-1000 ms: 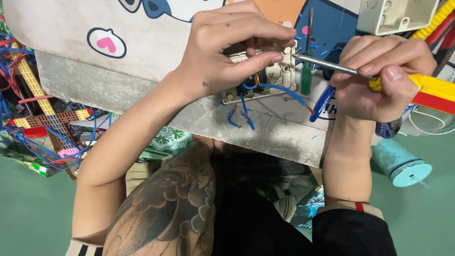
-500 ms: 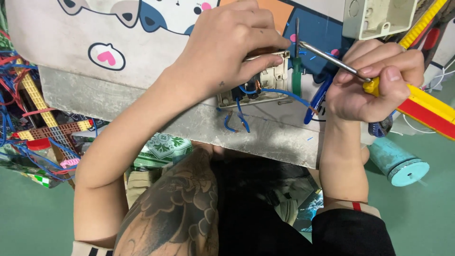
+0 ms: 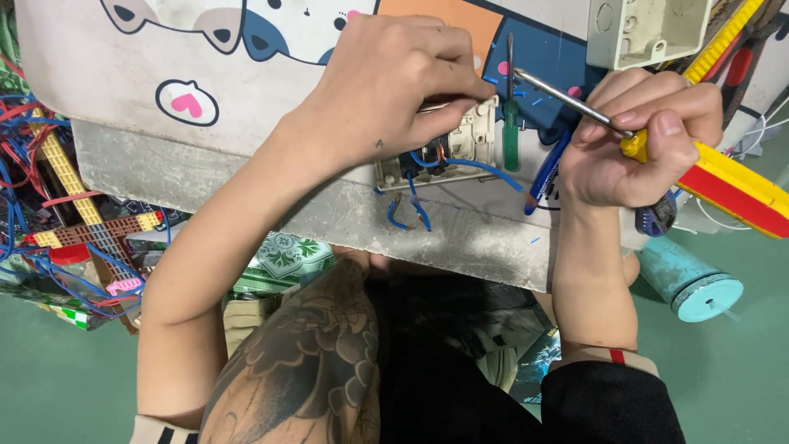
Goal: The person is sitting on the floor and repairing an electrical switch. They use a screwdriver to tighten screws on the switch and pliers to strip and cut blue wires, connecting them to the terminals.
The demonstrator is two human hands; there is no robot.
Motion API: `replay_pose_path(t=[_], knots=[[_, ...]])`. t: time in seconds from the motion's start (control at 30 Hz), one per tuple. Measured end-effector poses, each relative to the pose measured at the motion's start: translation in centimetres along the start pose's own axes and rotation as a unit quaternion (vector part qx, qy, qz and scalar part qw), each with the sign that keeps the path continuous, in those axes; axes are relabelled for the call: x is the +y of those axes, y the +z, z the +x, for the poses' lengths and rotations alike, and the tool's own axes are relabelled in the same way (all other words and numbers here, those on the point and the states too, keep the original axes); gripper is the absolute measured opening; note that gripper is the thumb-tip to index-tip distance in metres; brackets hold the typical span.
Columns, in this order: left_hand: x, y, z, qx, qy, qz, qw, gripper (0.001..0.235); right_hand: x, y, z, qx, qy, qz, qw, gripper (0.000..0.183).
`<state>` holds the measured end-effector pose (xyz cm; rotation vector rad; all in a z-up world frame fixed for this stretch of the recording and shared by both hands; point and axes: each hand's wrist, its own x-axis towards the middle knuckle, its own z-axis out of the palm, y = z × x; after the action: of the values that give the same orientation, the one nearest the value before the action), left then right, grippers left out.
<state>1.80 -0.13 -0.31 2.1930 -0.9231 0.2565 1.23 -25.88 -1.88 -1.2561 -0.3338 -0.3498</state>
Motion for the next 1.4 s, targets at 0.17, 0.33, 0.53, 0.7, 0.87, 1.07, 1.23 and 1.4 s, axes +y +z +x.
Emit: replay_pose_path(t=[0.17,0.33,0.53,0.7,0.87,1.07,1.23,1.4], knots=[[0.1,-0.1,0.6,-0.044,-0.011,0.028,0.999,0.006,-0.1,0.2,-0.1,-0.011,0.002,-0.009,1.0,0.022],[0.6,-1.0,1.2,0.003,-0.04,-0.09,0.995,0.015,-0.3,0.7,0.1,0.025,-0.013,-0.007,1.0,0.022],[-0.4,-0.5,1.9,-0.043,0.007,0.053,0.998,0.013,-0.3,1.0,0.1,0.055,-0.039,-0.04,0.997,0.021],[-0.5,0.3,2.9,-0.105,0.048,0.071,0.991,0.029,-0.3,1.1,0.3,0.049,-0.047,-0.029,0.997,0.021],[-0.8,0.8,2.5,-0.109,0.069,0.094,0.987,0.035,-0.4,1.1,0.4,0.042,-0.047,-0.024,0.998,0.022],[-0.6,-0.2,2.2,-0.048,0.045,-0.072,0.995,0.012,-0.6,1.4,0.5,0.06,-0.029,-0.018,0.998,0.021],[0.1,-1.5,1.9,-0.008,-0.069,-0.39,0.918,0.004,-0.2,1.2,0.4,0.039,-0.034,-0.001,0.999,0.022],[0.7,-1.5,2.7,0.031,-0.039,-0.38,0.924,0.007,-0.7,2.1,0.5,0.02,-0.03,-0.006,0.999,0.021]])
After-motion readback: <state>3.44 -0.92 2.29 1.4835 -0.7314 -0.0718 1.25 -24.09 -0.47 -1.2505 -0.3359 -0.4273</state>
